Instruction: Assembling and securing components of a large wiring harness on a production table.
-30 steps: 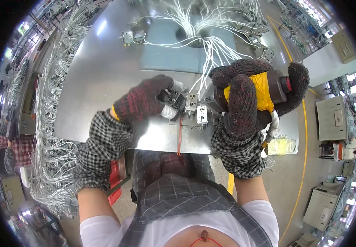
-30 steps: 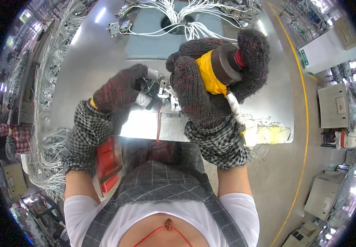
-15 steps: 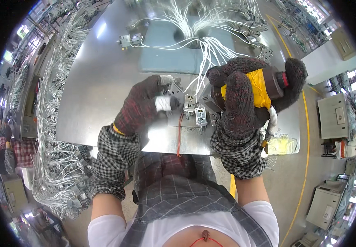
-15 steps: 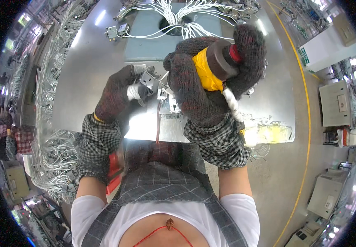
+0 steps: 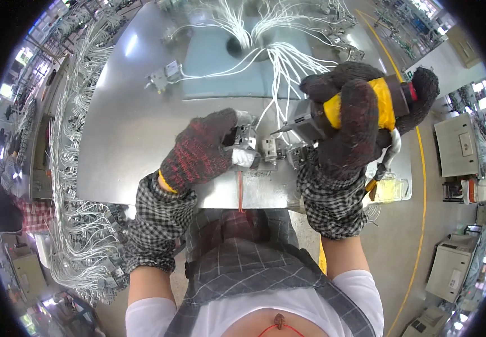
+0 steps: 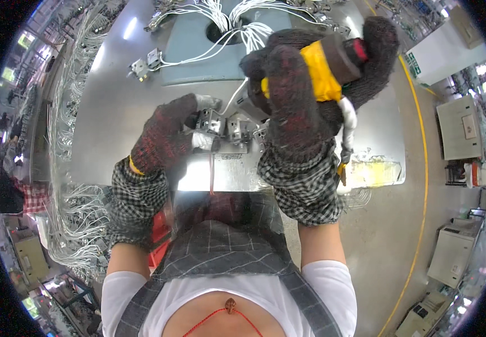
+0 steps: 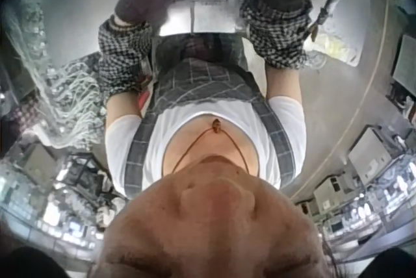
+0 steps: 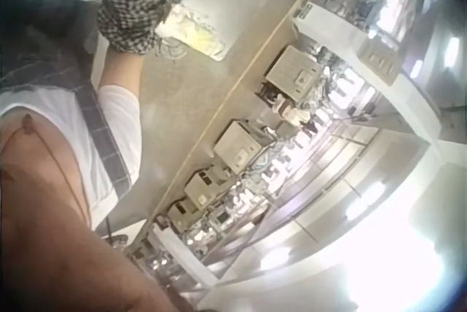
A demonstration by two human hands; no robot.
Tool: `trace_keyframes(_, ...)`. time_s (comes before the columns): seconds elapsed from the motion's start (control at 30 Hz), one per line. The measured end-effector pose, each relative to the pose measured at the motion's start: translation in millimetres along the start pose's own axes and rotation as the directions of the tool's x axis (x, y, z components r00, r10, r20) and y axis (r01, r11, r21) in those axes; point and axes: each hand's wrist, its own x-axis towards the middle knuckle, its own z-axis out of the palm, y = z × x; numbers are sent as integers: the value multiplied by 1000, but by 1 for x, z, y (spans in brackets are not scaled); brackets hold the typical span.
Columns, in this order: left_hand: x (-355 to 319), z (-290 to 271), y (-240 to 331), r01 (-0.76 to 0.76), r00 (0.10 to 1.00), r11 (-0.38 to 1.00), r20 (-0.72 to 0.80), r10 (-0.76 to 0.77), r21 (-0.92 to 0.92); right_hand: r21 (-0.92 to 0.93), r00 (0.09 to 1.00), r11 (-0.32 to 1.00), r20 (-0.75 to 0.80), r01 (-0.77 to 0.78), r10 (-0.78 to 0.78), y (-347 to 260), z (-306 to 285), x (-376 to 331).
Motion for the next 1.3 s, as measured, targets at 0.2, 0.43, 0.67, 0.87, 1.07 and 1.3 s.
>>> trace_keyframes(0.2,5,1,22,-29,1000,980,14,27,199,-151,995,984,-41,-94,89,-14,18,-10)
trace_keyframes(0.43,8,5,28,15,997,931,70,-44,365,43,986,986,23,-164,163,-6,17,-14)
trace_keyframes(0.67,6,2,21,-29,999,971,37,21,238,-227,971,974,234,9,46,3,18,-22)
trace_keyframes(0.87,3,6,17,16,998,961,48,-31,277,-110,980,994,201,15,8,1,20,-17)
trace_keyframes(1.07,30,-25,-17,-259,871,857,-276,406,445,-203,958,979,286,29,31,3,14,-15)
trace_keyframes(1.3,47,-104,-135,290,824,925,-556,-110,247,-212,944,977,327,38,34,1,17,-12)
